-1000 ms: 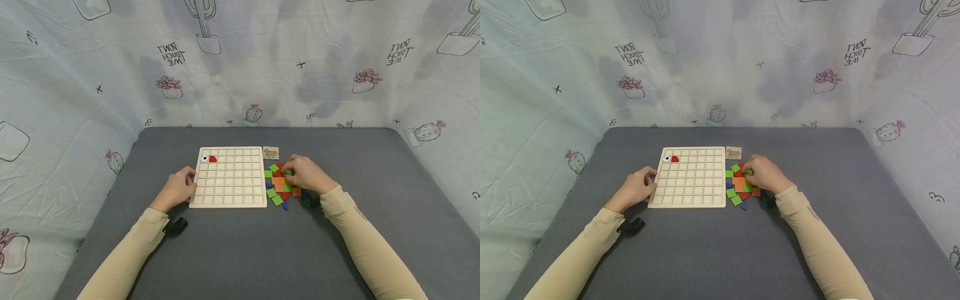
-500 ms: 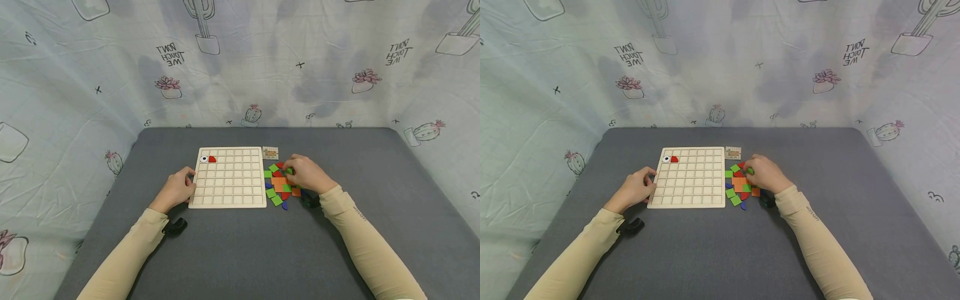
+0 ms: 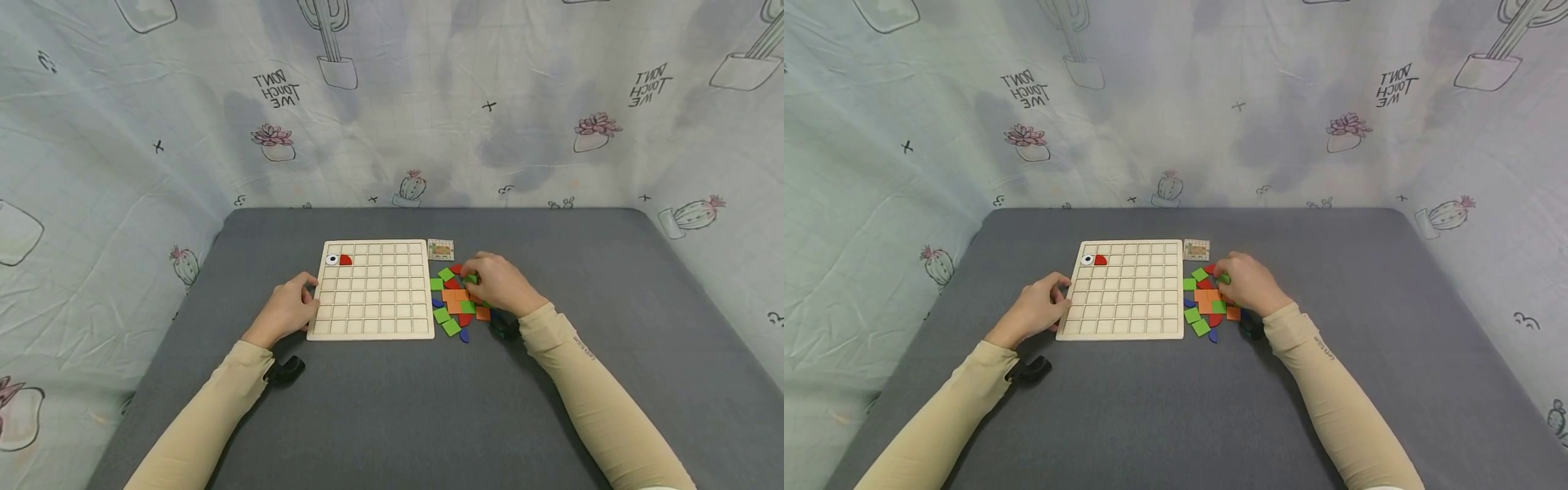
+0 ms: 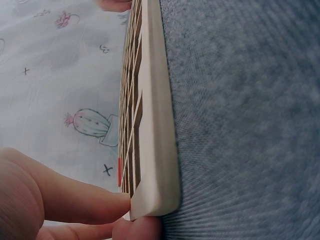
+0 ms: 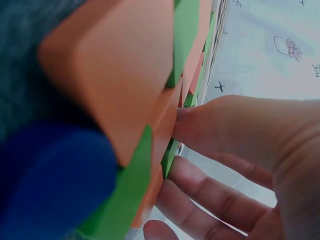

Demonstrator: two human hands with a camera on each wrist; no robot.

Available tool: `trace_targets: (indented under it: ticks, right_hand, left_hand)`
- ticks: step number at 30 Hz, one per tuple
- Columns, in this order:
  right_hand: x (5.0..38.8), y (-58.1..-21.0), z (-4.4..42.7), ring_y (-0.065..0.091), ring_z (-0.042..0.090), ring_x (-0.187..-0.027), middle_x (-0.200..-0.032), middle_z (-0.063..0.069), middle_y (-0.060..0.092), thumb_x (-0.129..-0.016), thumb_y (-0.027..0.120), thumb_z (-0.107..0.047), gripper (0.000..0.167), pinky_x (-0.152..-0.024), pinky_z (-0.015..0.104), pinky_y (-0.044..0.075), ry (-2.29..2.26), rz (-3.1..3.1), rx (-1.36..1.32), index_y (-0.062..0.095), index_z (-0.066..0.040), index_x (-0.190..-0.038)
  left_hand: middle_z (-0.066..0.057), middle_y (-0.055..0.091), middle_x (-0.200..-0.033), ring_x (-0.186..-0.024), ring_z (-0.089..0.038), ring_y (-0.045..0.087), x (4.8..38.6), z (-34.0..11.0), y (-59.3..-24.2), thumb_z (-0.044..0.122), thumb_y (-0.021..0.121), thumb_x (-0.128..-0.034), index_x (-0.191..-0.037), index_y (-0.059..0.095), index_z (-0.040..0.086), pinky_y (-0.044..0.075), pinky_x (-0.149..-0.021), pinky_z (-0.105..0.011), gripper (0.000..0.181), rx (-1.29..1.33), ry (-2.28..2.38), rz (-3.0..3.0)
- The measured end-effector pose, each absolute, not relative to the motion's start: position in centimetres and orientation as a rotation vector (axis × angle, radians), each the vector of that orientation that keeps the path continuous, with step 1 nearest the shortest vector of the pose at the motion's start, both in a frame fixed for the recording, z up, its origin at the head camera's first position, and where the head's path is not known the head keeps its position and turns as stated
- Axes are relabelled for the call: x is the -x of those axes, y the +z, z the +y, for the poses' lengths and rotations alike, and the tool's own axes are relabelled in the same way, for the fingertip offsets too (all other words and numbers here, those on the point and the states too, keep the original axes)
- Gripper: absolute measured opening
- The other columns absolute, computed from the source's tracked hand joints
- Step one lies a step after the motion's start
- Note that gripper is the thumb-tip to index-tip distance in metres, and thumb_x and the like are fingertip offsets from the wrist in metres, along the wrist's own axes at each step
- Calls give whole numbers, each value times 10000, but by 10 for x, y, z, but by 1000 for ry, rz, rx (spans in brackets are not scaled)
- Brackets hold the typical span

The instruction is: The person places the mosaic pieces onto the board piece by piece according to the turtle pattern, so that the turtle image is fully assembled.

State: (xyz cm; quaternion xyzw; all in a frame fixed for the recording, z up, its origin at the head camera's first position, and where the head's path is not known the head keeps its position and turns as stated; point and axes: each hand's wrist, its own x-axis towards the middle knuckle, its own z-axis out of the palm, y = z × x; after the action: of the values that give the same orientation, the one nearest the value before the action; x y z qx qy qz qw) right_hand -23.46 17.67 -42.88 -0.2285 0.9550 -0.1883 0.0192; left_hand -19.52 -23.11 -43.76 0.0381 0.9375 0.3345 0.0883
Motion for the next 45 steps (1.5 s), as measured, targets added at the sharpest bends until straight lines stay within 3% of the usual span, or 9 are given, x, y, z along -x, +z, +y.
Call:
trace_targets:
  ticks: [6, 18, 31, 45]
  right_hand:
    - [235, -430, 176, 603, 236, -853, -1076, 117, 694, -922, 748, -74, 177, -745, 407, 546, -589, 2953, 714, 777, -57, -1096]
    - [236, -431, 176, 509, 188, -741, -954, 86, 643, -894, 728, -23, 203, -632, 321, 459, -596, 2941, 791, 805, -67, -1076]
    - [234, -427, 173, 516, 147, -685, -997, 86, 657, -919, 746, -66, 180, -600, 306, 450, -644, 2978, 830, 802, -80, -1089]
    - [220, -420, 153, 555, 106, -714, -1011, 77, 657, -925, 755, -83, 180, -651, 301, 486, -747, 2971, 959, 792, -70, -1101]
  left_hand:
    - [-118, 559, -883, -586, -179, 600, 195, -231, -438, 73, 561, -1005, -1385, 512, -37, 543, -539, -317, 398, -116, 995, 2790]
    - [-117, 556, -888, -580, -179, 600, 195, -232, -437, 75, 559, -1001, -1382, 514, -32, 533, -537, -318, 397, -105, 988, 2798]
    - [-116, 575, -869, -567, -176, 603, 197, -232, -436, 75, 560, -1005, -1402, 515, -32, 533, -537, -317, 414, -126, 1001, 2809]
    - [-118, 560, -872, -580, -185, 588, 195, -231, -441, 83, 552, -1013, -1391, 520, -23, 545, -542, -316, 394, -105, 1006, 2808]
